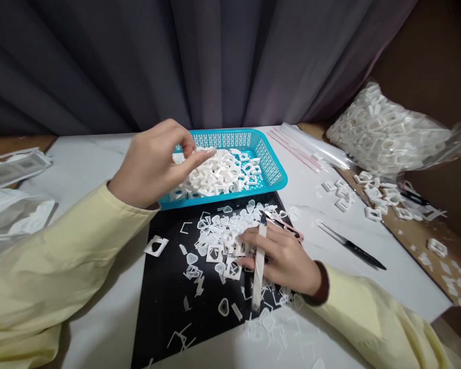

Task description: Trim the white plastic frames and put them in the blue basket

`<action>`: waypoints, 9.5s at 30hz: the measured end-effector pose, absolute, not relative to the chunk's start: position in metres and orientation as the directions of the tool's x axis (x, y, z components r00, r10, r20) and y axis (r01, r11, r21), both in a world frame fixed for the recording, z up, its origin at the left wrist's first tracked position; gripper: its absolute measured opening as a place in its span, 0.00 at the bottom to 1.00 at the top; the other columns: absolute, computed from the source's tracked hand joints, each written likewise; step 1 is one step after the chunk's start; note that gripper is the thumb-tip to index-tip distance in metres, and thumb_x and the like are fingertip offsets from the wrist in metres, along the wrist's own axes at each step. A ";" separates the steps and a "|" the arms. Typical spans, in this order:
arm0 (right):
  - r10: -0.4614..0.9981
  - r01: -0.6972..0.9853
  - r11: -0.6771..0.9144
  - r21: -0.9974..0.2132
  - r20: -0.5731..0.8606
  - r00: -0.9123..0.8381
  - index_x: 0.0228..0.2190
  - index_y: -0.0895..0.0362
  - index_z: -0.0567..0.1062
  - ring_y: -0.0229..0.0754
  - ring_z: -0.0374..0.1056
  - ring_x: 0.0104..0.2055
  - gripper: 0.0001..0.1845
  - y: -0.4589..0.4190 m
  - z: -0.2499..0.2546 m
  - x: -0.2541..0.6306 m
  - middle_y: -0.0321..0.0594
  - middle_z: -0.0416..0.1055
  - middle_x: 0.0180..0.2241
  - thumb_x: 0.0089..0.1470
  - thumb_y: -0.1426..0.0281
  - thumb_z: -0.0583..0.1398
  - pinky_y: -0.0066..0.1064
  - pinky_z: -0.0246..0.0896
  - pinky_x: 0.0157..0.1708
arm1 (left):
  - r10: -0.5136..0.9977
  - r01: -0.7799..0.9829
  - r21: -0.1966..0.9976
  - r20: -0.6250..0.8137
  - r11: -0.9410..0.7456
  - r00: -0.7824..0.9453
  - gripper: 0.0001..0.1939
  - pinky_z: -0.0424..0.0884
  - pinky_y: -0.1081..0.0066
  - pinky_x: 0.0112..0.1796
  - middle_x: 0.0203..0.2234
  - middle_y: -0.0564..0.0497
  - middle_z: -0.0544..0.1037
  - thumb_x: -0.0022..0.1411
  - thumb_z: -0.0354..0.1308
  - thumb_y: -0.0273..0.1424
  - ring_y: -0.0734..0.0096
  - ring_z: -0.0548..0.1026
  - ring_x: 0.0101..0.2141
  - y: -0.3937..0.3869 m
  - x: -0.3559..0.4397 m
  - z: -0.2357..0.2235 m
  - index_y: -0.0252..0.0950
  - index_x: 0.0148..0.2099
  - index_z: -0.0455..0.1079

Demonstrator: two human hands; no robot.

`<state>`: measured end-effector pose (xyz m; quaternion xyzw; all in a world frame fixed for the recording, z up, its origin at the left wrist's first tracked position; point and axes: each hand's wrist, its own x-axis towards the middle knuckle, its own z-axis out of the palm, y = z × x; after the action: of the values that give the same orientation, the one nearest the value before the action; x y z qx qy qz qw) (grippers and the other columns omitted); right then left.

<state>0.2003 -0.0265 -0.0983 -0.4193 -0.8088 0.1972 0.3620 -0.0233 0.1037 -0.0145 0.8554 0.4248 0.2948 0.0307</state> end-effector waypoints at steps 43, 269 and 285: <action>0.957 0.081 0.229 -0.970 0.209 -0.203 0.30 0.56 0.77 0.33 0.69 0.21 0.04 -0.029 -0.081 0.194 0.34 0.73 0.24 0.48 0.72 0.65 0.25 0.68 0.22 | 0.356 0.239 0.640 0.058 -0.730 0.933 0.16 0.50 0.71 0.22 0.16 0.59 0.52 0.67 0.41 0.29 0.76 0.52 0.17 0.046 0.016 -0.040 0.39 0.25 0.49; 0.494 0.664 0.740 0.105 0.585 -0.643 0.31 0.64 0.70 0.54 0.60 0.57 0.10 -0.012 -0.049 0.178 0.63 0.71 0.45 0.56 0.82 0.50 0.44 0.69 0.47 | 0.794 0.228 0.973 -0.161 0.029 0.586 0.18 0.64 0.68 0.40 0.26 0.50 0.76 0.63 0.47 0.35 0.69 0.71 0.32 0.050 0.010 -0.027 0.34 0.26 0.70; 0.852 0.654 0.510 -0.559 0.431 -0.296 0.20 0.53 0.63 0.43 0.76 0.34 0.15 -0.012 0.004 0.202 0.35 0.78 0.27 0.53 0.71 0.61 0.22 0.68 0.20 | 0.813 0.305 0.950 -0.122 -0.071 0.569 0.17 0.64 0.69 0.35 0.26 0.52 0.74 0.63 0.46 0.39 0.67 0.70 0.32 0.037 0.006 -0.014 0.37 0.27 0.70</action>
<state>0.2016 -0.0116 0.0037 -0.4751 -0.7927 0.1394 0.3557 0.0064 0.0370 -0.0143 0.6942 0.4027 0.2310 0.5501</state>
